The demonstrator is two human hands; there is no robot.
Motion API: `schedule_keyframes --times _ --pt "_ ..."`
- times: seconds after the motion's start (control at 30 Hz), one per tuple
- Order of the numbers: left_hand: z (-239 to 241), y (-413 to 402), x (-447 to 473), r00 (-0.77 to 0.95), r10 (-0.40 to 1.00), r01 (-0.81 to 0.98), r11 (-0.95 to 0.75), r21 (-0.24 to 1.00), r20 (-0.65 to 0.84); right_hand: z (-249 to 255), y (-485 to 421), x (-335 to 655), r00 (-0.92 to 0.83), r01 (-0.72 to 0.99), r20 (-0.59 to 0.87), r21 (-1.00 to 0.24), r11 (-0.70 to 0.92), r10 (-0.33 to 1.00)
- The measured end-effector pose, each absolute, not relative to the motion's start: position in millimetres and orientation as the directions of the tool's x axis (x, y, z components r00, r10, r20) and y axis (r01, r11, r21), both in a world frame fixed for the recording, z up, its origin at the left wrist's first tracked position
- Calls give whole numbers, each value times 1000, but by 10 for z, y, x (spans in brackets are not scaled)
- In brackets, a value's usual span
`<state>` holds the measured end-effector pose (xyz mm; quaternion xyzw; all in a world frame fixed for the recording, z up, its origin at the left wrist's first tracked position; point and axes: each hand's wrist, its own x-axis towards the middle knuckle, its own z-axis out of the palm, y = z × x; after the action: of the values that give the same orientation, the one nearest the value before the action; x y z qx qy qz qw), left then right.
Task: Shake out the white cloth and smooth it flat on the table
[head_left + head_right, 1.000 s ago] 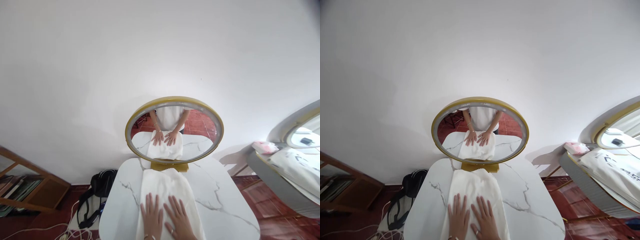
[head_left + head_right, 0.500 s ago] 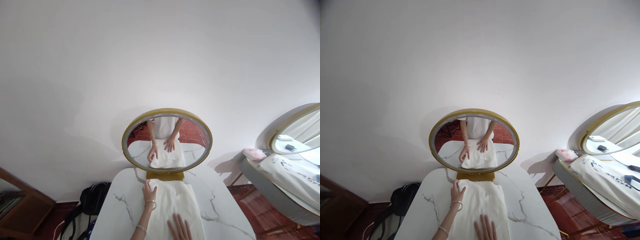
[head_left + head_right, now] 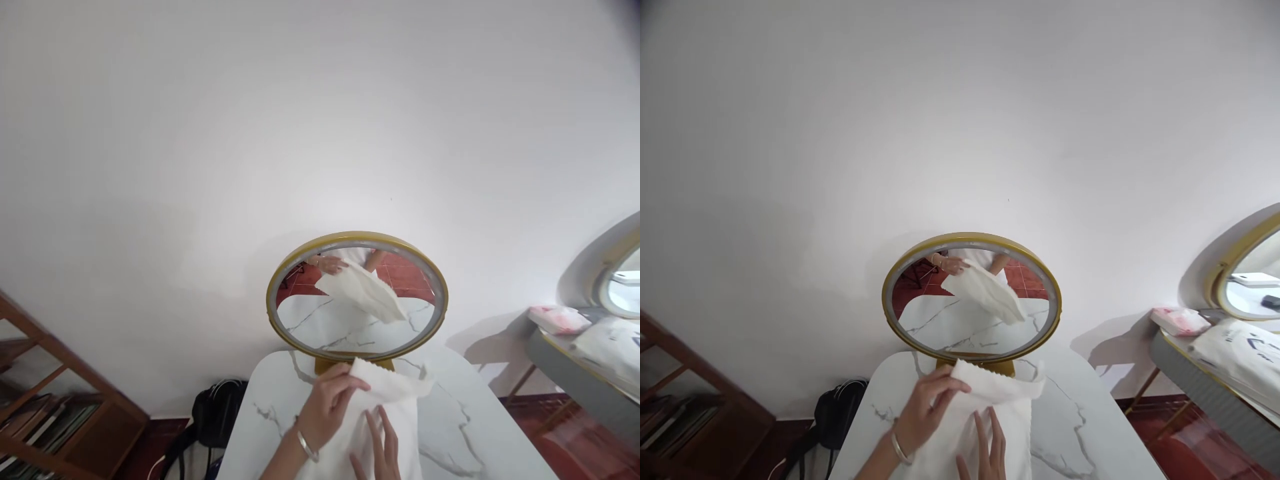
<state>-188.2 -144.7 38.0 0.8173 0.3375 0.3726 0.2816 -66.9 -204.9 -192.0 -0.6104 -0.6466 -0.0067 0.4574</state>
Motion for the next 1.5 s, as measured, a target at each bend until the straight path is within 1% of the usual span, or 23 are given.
schedule_keyframes --times 0.03,0.1,0.13,0.2,0.23,0.27,0.33,0.37,0.43,0.5,0.57,0.63,0.73,0.83,0.93,1.03,1.1,1.17,1.23,1.33,1.4,1.47,1.5 --pt "630 -1395 -1930 494 735 341 -655 674 464 -1636 -1924 -670 174 771 614 -571 282 770" --pt "1112 -1241 -2046 480 667 349 -741 573 570 -1078 -1624 -630 169 748 682 -558 358 711" --pt "1341 -1142 -2109 458 630 376 -777 505 627 -826 -1457 -589 181 754 737 -529 389 651" --pt "1764 -909 -2233 382 580 469 -792 390 719 -394 -1107 -479 179 807 816 -441 392 550" --pt "1952 -778 -2287 339 547 511 -790 339 765 -210 -935 -418 117 839 833 -374 394 542" --pt "2118 -639 -2333 298 520 550 -779 302 800 -39 -770 -360 86 848 837 -346 402 540" --pt "2365 -348 -2391 223 490 604 -748 275 843 286 -477 -268 44 878 836 -294 378 547" --pt "2438 -204 -2399 197 503 622 -728 289 842 443 -352 -237 56 893 835 -288 347 547" --pt "2479 53 -2373 181 579 654 -675 342 795 734 -156 -200 116 904 845 -307 297 521" --pt "2404 231 -2297 202 678 698 -606 382 706 958 -30 -174 211 905 864 -350 243 458" --pt "2273 308 -2194 206 717 747 -555 366 666 1092 32 -134 293 903 873 -387 188 391" --pt "2153 302 -2095 214 672 771 -562 299 709 1162 46 -72 338 902 874 -407 146 348" --pt "2067 232 -2007 313 594 737 -644 205 741 1266 12 26 358 908 887 -404 114 292" --pt "2056 197 -1997 382 587 669 -709 225 714 1429 -40 67 328 926 923 -357 123 203" --pt "2022 214 -2024 336 495 588 -775 232 801 1542 -59 27 221 952 963 -247 180 155" --pt "1914 250 -2087 261 360 530 -829 179 896 1523 -28 -82 79 963 983 -118 242 166" --pt "1781 274 -2172 213 292 530 -836 141 932 1468 10 -190 6 966 987 -48 255 161" --pt "1586 294 -2295 132 255 558 -818 140 958 1412 57 -330 -68 963 985 23 267 160" --pt "1331 304 -2438 35 254 609 -772 181 967 1364 111 -495 -160 948 969 98 303 189" --pt "867 299 -2627 -63 331 695 -663 279 942 1255 208 -743 -351 889 904 240 391 244" --pt "535 279 -2709 -124 378 742 -579 339 917 1113 269 -871 -487 824 828 329 462 279" --pt "196 234 -2745 -186 389 776 -505 378 902 897 305 -949 -598 749 735 371 549 319" --pt "24 201 -2745 -200 397 789 -477 387 896 765 306 -967 -636 715 693 365 596 339"
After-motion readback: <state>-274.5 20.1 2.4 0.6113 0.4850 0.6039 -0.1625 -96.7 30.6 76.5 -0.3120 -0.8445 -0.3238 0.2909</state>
